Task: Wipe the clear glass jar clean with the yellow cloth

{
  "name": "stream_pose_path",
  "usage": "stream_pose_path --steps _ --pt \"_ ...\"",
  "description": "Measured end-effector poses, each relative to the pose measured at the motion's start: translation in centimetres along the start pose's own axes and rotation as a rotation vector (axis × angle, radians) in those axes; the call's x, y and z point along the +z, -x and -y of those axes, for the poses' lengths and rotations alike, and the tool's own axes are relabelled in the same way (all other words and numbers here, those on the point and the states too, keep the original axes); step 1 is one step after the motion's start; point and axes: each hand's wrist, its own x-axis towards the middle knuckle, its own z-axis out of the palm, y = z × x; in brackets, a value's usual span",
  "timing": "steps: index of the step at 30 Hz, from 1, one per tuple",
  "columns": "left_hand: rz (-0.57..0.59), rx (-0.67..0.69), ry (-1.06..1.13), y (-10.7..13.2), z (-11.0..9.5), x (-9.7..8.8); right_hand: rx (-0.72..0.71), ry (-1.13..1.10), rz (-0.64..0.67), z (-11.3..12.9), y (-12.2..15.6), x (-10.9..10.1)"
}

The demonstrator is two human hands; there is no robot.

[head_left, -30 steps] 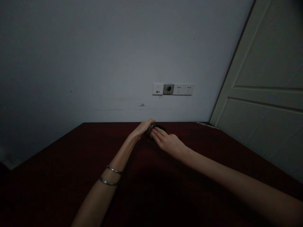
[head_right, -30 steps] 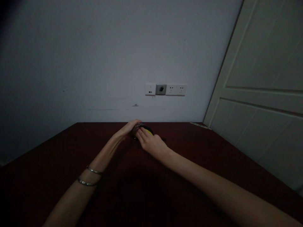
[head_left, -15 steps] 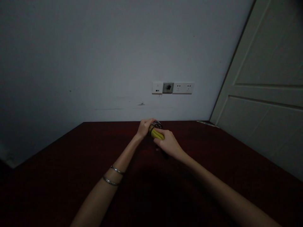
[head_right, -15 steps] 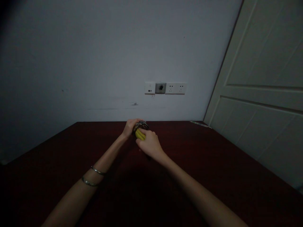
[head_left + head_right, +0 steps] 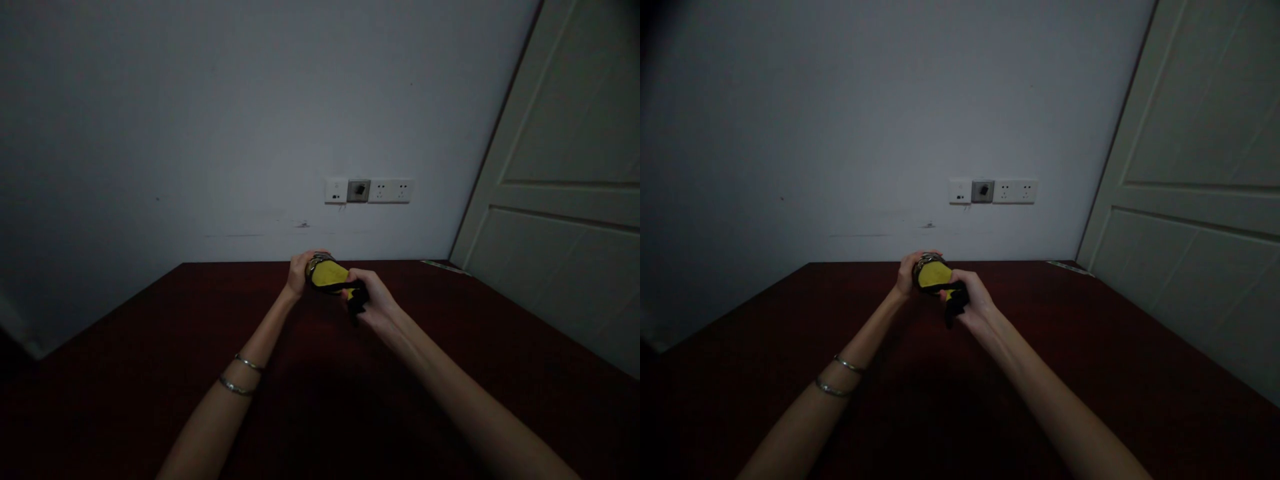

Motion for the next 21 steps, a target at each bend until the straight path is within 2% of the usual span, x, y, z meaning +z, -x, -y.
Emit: stream_pose_path --steps 4,6,7,9,10,13,16,18,21 --pt "-0.185 -0.082 0.118 -0.8 0.6 -0.7 0.043 -0.013 0.064 1.4 1.0 0.3" --pt "-0.267 -0.094 0.130 -0.9 0.9 -1.1 -0.038 0.060 0.144 2.5 1.8 0.5" --pt "-0.264 -0.121 0.134 -0.9 1.0 -1.3 -0.106 0.095 0.172 3.1 2.1 0.5" --pt "-0.183 -0.254 0.156 -0.7 0.9 -1.6 -0.290 0.202 0.178 4.0 2.5 0.3" --pt "-0.121 -0.347 0.170 -0.6 0.7 -1.7 -0.402 0.274 0.130 4.4 2.4 -0.1" --pt "0.072 -0.600 0.179 -0.4 0.1 -1.8 -0.646 0.622 0.005 5.0 1.5 -1.7" --pt "0.268 -0.774 0.162 -0.4 -0.4 -1.7 -0.859 0.926 -0.049 4.9 0.1 -3.6" --pt "0.385 -0.843 0.161 -0.3 -0.6 -1.4 -0.986 1.093 0.020 4.6 -0.6 -4.3" --pt "0.516 -0.889 0.160 -0.1 -0.9 -0.8 -1.135 1.289 0.263 3.9 -1.0 -4.2"
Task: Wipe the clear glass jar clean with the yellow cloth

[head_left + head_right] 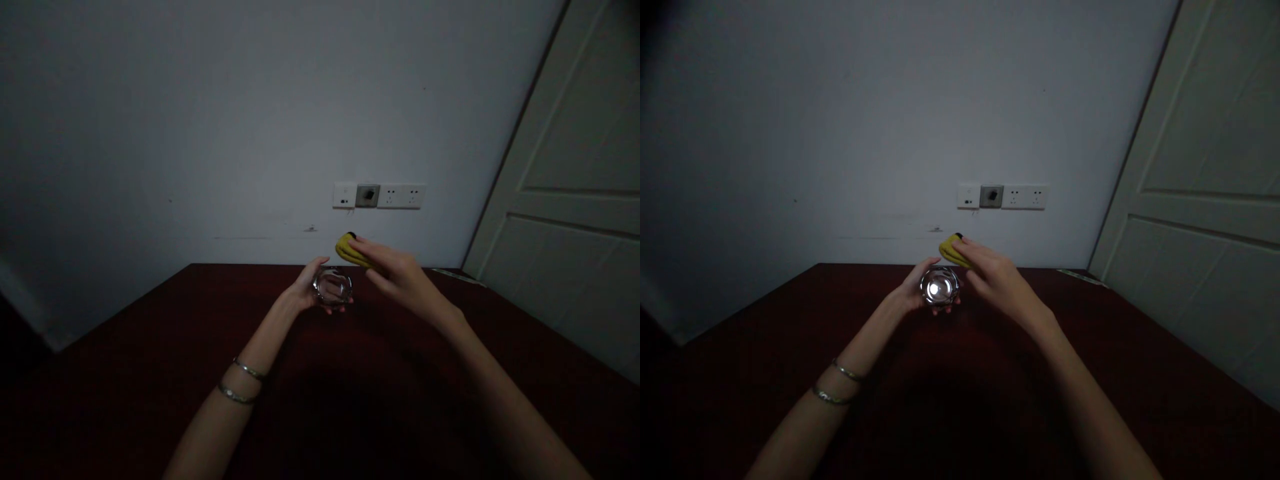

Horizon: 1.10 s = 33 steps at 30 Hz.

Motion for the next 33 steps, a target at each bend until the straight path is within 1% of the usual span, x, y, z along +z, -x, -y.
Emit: stream_pose_path --steps 1,3,6,8,12,15,20,24,28,33 --pt "0.021 -0.005 -0.015 0.0 0.0 0.3 -0.065 0.022 0.049 0.2 0.0 0.3" --pt "0.029 0.002 -0.035 0.2 0.0 0.7 -0.152 0.069 0.118 0.8 -0.2 1.0" --pt "-0.008 0.018 -0.032 0.4 0.1 1.2 -0.234 0.149 0.194 1.4 -0.4 1.7" --pt "-0.032 0.022 -0.018 0.5 0.2 1.3 -0.255 0.195 0.232 1.5 -0.5 1.9" --pt "-0.081 -0.002 0.026 0.6 0.3 1.4 -0.244 0.224 0.263 1.2 -0.6 1.7" --pt "-0.091 0.011 0.064 0.5 0.3 1.3 -0.234 0.212 0.256 1.0 -0.5 1.7" --pt "-0.084 0.100 0.092 0.6 0.1 1.3 -0.211 0.157 0.169 0.9 -0.4 1.9" --pt "-0.120 0.154 0.128 0.6 -0.1 1.5 -0.183 0.146 0.168 0.9 -0.4 1.9" --pt "-0.169 0.205 0.136 0.1 0.0 1.4 -0.173 0.151 0.156 0.6 -0.4 1.9" --pt "-0.199 0.202 0.182 -0.3 0.0 1.2 -0.144 0.171 0.157 0.2 -0.4 2.1"
